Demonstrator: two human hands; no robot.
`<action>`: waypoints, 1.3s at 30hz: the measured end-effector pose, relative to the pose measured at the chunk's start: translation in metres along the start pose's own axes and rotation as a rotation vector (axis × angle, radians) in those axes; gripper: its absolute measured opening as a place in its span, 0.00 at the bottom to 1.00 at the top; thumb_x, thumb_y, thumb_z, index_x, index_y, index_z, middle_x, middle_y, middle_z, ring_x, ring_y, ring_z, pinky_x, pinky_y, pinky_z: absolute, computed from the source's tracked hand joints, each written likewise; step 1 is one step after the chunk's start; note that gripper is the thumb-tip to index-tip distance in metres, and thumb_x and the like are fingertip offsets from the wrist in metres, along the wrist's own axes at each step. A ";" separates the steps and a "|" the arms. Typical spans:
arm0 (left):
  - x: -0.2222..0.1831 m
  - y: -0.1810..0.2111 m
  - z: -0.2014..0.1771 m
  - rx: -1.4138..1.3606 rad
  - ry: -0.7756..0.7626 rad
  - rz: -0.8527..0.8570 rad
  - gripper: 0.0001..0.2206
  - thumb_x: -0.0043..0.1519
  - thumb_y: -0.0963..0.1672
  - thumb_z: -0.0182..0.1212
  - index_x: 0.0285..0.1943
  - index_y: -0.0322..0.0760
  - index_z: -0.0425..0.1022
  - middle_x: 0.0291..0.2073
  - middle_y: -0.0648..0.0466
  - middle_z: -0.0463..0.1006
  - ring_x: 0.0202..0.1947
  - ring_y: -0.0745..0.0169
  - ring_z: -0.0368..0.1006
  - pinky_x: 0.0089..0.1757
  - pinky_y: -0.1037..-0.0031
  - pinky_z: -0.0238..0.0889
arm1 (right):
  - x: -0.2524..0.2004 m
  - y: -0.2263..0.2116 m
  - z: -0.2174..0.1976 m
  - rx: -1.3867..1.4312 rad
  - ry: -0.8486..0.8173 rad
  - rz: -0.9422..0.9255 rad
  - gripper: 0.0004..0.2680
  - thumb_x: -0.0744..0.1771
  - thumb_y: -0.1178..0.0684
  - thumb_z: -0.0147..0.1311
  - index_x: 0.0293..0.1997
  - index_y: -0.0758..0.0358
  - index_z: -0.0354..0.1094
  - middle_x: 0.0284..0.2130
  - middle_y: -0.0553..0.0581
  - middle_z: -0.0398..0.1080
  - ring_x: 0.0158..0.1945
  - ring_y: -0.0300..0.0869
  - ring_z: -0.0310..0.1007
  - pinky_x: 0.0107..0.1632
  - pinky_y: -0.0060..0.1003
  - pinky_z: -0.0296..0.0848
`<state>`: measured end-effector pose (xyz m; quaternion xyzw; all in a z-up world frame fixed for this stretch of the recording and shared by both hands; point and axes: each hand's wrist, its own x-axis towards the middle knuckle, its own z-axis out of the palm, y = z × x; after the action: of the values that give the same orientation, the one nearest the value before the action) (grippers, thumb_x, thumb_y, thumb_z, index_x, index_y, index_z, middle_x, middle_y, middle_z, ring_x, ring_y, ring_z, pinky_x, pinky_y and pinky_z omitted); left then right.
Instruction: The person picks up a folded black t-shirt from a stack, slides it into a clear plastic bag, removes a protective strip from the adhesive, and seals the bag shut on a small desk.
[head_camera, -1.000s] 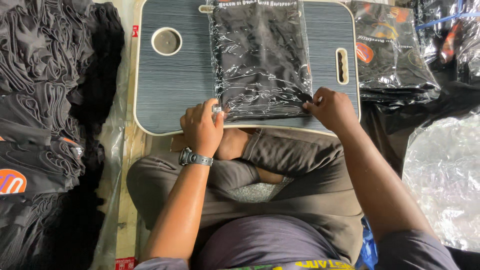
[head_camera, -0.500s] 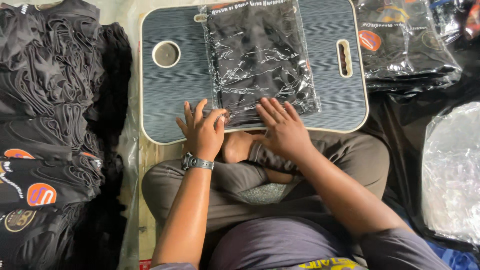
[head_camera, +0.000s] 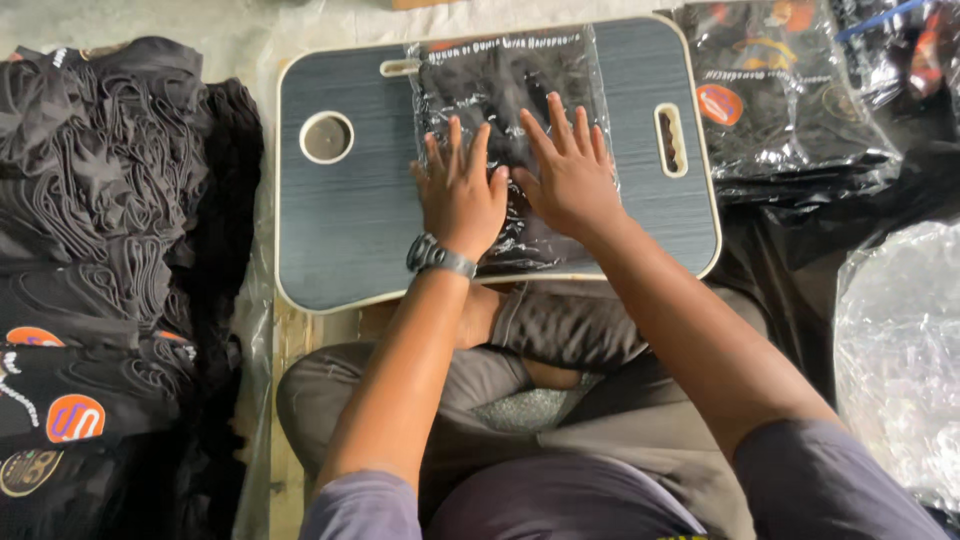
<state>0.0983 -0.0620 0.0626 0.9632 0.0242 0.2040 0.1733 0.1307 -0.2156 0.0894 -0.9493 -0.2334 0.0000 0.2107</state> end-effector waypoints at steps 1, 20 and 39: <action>0.021 0.001 0.012 0.033 -0.108 -0.030 0.23 0.62 0.51 0.47 0.68 0.51 0.56 0.69 0.49 0.50 0.68 0.33 0.43 0.57 0.37 0.40 | 0.020 0.005 0.005 -0.048 -0.018 0.043 0.24 0.67 0.42 0.40 0.71 0.49 0.38 0.70 0.59 0.32 0.70 0.63 0.29 0.67 0.59 0.37; 0.046 -0.002 0.035 0.102 -0.459 -0.182 0.29 0.62 0.59 0.30 0.73 0.59 0.44 0.72 0.58 0.36 0.71 0.48 0.28 0.62 0.45 0.25 | 0.045 0.028 0.041 -0.173 -0.053 0.225 0.25 0.67 0.32 0.30 0.71 0.44 0.38 0.69 0.56 0.36 0.71 0.58 0.28 0.67 0.56 0.31; 0.035 -0.051 -0.028 -0.890 -0.308 -0.183 0.24 0.70 0.46 0.43 0.74 0.45 0.41 0.72 0.40 0.41 0.67 0.27 0.44 0.64 0.45 0.39 | -0.116 0.005 0.067 -0.334 0.228 -0.306 0.30 0.58 0.39 0.57 0.67 0.46 0.52 0.64 0.58 0.56 0.65 0.55 0.55 0.64 0.54 0.52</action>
<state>0.1202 -0.0004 0.0828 0.8083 -0.0068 0.0334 0.5878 0.0231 -0.2442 0.0153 -0.9185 -0.3457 -0.1774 0.0733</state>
